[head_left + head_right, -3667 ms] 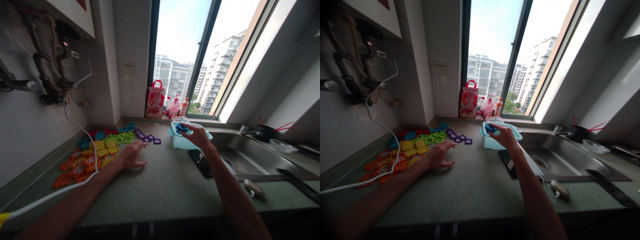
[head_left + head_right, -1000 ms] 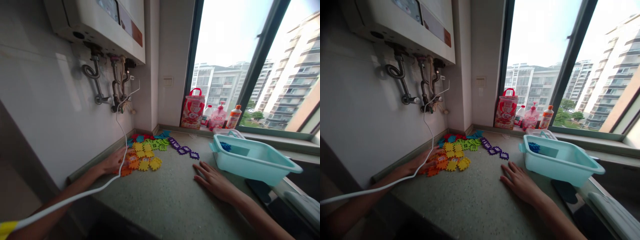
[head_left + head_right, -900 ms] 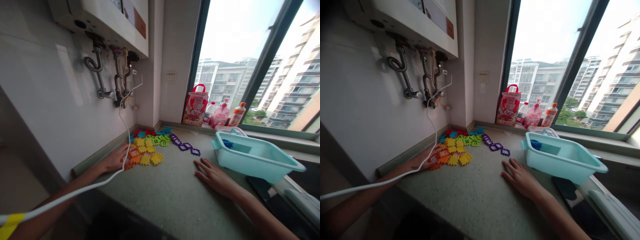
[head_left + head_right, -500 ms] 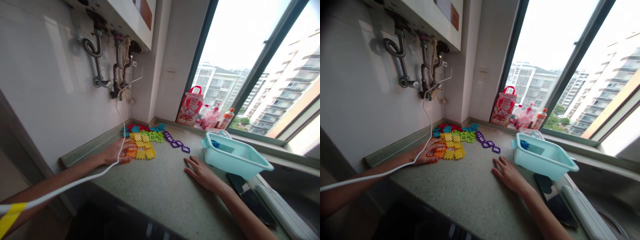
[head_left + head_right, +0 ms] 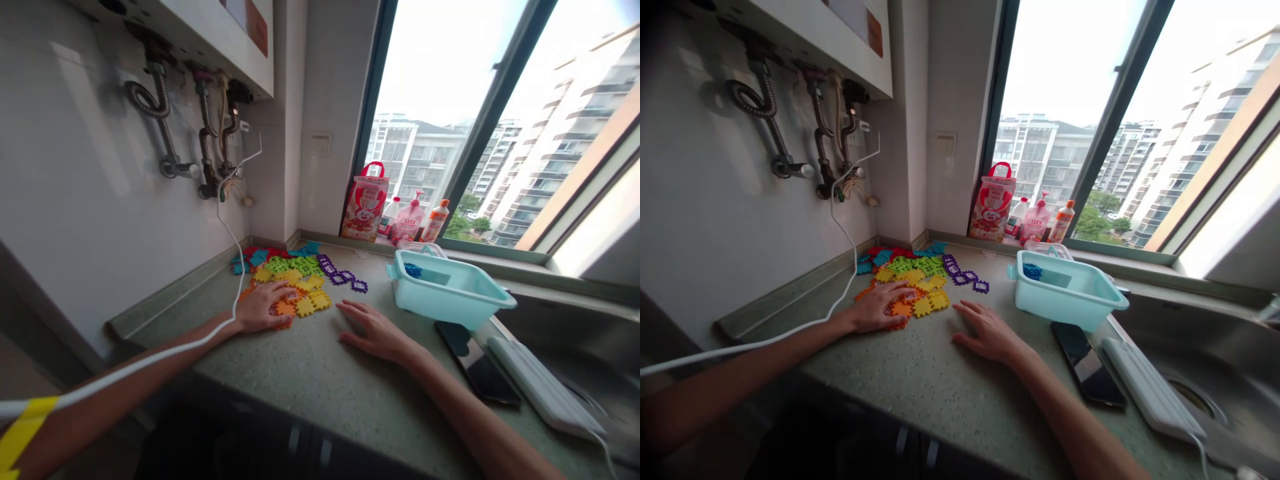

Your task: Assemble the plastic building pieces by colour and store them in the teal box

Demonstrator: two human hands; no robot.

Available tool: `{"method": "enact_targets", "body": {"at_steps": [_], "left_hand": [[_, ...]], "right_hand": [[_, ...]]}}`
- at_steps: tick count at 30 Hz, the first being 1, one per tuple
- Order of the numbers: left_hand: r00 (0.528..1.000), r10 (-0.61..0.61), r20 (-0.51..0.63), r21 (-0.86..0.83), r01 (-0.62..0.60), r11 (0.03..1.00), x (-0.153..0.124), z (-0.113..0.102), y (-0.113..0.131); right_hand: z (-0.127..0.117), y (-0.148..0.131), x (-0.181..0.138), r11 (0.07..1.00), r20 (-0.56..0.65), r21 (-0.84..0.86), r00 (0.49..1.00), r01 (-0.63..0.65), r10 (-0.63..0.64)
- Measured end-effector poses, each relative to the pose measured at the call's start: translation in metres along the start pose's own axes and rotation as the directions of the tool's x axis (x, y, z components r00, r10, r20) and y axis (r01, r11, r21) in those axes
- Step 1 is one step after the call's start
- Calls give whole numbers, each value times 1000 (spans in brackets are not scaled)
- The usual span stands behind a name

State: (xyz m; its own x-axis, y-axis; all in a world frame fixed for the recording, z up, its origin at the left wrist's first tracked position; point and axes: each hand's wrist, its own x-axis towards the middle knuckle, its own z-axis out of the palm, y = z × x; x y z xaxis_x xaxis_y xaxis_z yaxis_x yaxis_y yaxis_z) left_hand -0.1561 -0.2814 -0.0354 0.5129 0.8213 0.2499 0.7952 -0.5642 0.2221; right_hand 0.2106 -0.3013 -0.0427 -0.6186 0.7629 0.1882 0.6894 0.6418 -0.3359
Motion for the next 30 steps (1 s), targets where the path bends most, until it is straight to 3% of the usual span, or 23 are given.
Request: {"method": "enact_targets", "body": {"at_steps": [3, 9, 14, 17, 20, 24, 27, 30], "left_hand": [[999, 45, -20, -55, -46, 997, 1, -1, -3], [993, 109, -33, -20, -110, 994, -1, 0, -5], [942, 303, 147, 32, -310, 950, 2, -9, 3], [914, 343, 215, 22, -356, 934, 4, -11, 5], [935, 285, 212, 67, -305, 950, 4, -10, 3], [961, 208, 180, 81, -225, 971, 2, -7, -2], [964, 211, 159, 75, -225, 971, 2, -6, -5], [955, 269, 127, 80, -281, 957, 3, -6, -7]], "right_hand": [[8, -6, 8, 998, -26, -59, 1000, -4, 2], [24, -5, 42, 987, -155, -76, 976, 139, -150], [34, 1, 76, 983, -189, -127, 970, 129, -152], [36, 3, 82, 980, -217, -117, 958, 162, -185], [34, 4, 77, 978, -208, -101, 957, 185, -203], [24, -1, 53, 975, -109, -134, 975, 180, -195], [15, -3, 29, 971, -70, -170, 981, 169, -183], [11, -2, 9, 980, -119, -153, 982, 130, -149]]}}
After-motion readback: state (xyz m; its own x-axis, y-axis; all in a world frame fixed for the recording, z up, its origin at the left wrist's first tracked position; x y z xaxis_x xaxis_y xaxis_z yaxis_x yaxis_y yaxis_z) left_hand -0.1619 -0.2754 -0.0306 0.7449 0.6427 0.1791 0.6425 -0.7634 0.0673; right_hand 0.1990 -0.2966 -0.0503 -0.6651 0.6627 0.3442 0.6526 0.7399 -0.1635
